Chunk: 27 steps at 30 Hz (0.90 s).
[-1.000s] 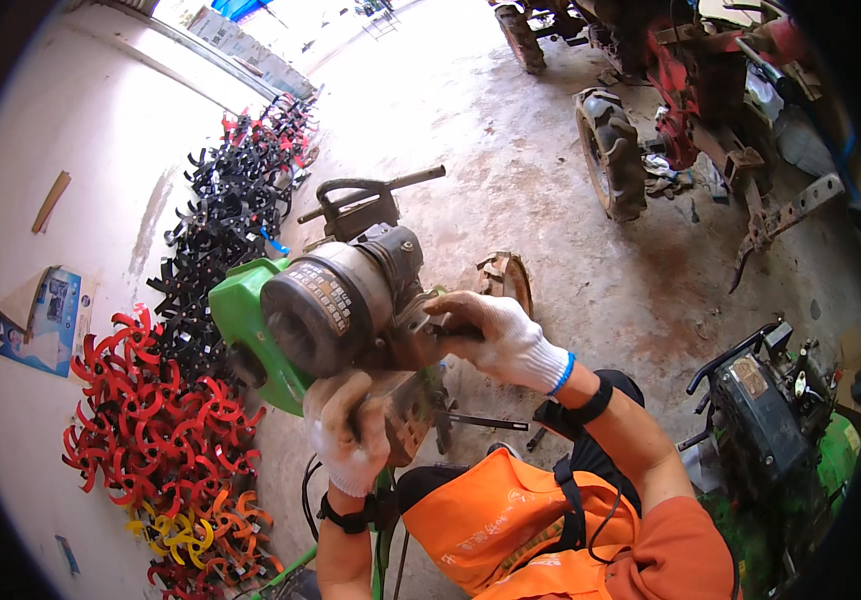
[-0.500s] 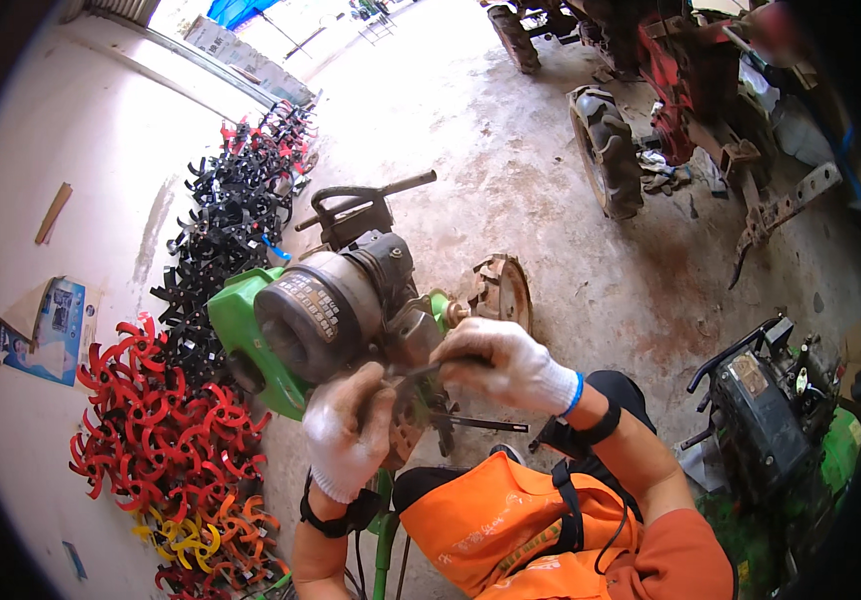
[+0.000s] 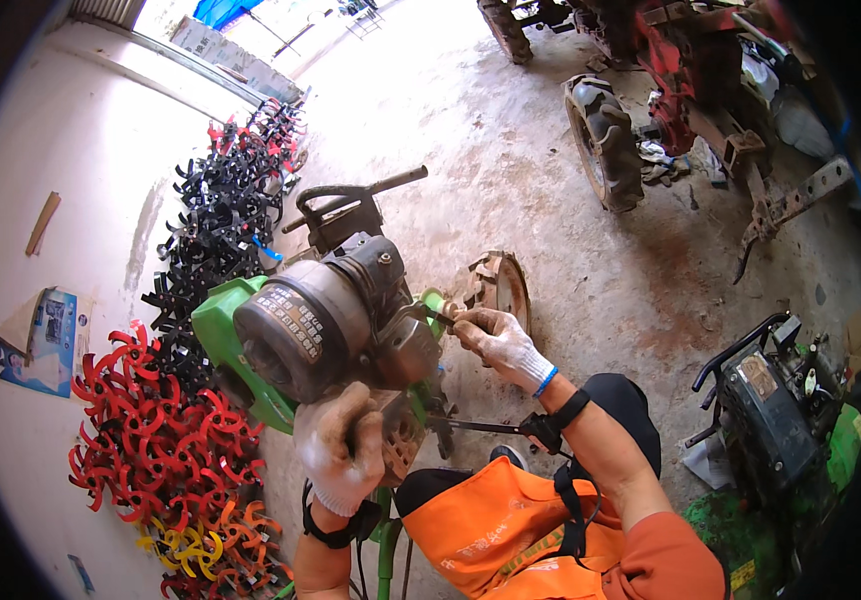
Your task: The person works on a green walk-behind tractor engine, using a wrench to tighten bolts on the engine casing and adjusting components. The person repositions the tractor and continues tightening fasteners on the engine.
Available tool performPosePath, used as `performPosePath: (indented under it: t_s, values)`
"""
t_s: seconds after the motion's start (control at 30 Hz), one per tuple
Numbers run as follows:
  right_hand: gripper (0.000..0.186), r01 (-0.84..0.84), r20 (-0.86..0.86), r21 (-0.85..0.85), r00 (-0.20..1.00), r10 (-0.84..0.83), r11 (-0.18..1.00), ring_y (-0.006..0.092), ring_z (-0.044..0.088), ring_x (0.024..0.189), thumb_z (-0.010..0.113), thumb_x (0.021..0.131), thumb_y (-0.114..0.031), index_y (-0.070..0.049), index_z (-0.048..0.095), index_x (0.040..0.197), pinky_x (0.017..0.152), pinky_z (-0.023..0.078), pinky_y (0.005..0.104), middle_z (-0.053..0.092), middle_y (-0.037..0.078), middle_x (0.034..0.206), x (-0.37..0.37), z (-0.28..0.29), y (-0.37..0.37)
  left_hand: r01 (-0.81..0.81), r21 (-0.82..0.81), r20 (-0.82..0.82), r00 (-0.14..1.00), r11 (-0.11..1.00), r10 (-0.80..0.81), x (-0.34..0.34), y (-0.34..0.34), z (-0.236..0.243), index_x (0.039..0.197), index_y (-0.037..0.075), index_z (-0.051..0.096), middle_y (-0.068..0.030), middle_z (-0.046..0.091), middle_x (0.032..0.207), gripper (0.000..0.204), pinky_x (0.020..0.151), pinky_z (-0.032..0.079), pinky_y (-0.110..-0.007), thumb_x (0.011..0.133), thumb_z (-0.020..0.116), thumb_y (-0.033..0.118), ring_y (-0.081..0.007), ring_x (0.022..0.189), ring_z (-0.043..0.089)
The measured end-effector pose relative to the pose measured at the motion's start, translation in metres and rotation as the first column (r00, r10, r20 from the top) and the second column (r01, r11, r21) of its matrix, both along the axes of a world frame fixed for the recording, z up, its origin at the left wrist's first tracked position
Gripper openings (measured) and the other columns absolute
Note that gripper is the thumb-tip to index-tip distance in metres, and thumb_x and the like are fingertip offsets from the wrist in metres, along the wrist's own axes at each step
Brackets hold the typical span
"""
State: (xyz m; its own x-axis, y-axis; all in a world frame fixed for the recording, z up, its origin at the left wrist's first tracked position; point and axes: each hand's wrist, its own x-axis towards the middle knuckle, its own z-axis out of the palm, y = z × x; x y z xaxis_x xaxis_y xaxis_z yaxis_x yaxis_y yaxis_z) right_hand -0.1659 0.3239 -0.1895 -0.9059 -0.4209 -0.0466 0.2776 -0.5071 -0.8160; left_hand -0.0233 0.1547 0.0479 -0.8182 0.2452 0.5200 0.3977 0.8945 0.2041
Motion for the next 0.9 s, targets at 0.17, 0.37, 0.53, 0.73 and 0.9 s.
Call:
performPosePath:
  t_s: [0.17,0.37,0.53,0.73,0.9]
  values:
    - [0.032,-0.011,0.085,-0.136,0.996,0.023,0.991,0.0036,0.051,0.070,0.076,0.110,-0.034,-0.004,0.076,0.122,0.058,0.038,0.0226,0.065,-0.004,0.086,0.012,-0.005,-0.020,0.011,0.008,-0.002,1.000,1.000,-0.011,-0.001,0.000,0.000,0.121,0.000,0.075,-0.0127,0.078,0.094,0.023,0.086,0.055,-0.044,0.101,0.074,0.012,-0.0334,0.087,0.071]
    - [0.032,-0.194,-0.147,0.347,0.955,0.258,0.918,0.0215,0.076,0.113,0.081,0.103,-0.024,-0.002,0.080,0.126,0.103,0.061,0.0385,0.082,0.013,0.123,-0.065,0.027,0.037,0.028,-0.013,-0.024,0.999,1.000,-0.028,-0.002,-0.002,-0.001,0.121,0.000,0.074,-0.0115,0.077,0.095,0.024,0.087,0.055,-0.045,0.102,0.074,0.014,-0.0339,0.087,0.070]
    - [0.040,-0.145,-0.386,0.569,0.822,0.418,0.809,0.0280,0.076,0.119,0.085,0.101,-0.033,-0.008,0.081,0.132,0.110,0.059,0.0435,0.081,0.014,0.131,-0.143,0.083,0.069,0.029,-0.038,-0.010,1.000,0.999,-0.029,-0.001,-0.002,0.000,0.122,0.001,0.074,-0.0115,0.077,0.096,0.024,0.087,0.055,-0.045,0.102,0.074,0.014,-0.0339,0.087,0.070]
    - [0.038,-0.066,-0.276,0.190,0.954,0.118,0.980,0.0149,0.073,0.102,0.080,0.105,-0.030,-0.006,0.075,0.135,0.094,0.060,0.0339,0.079,0.008,0.111,-0.066,0.100,0.071,0.034,-0.028,-0.026,0.999,0.999,-0.034,-0.002,-0.001,0.001,0.122,0.002,0.074,-0.0113,0.078,0.098,0.023,0.086,0.055,-0.045,0.101,0.075,0.010,-0.0331,0.087,0.071]
    - [0.045,-0.084,0.039,-0.384,0.993,0.107,0.919,0.0119,0.070,0.105,0.072,0.111,-0.023,-0.002,0.065,0.150,0.096,0.057,0.0285,0.075,0.001,0.108,0.014,0.088,0.037,0.027,-0.002,-0.029,0.999,1.000,-0.027,-0.001,-0.001,-0.002,0.122,0.002,0.075,-0.0117,0.078,0.097,0.023,0.087,0.055,-0.044,0.101,0.075,0.010,-0.0334,0.088,0.070]
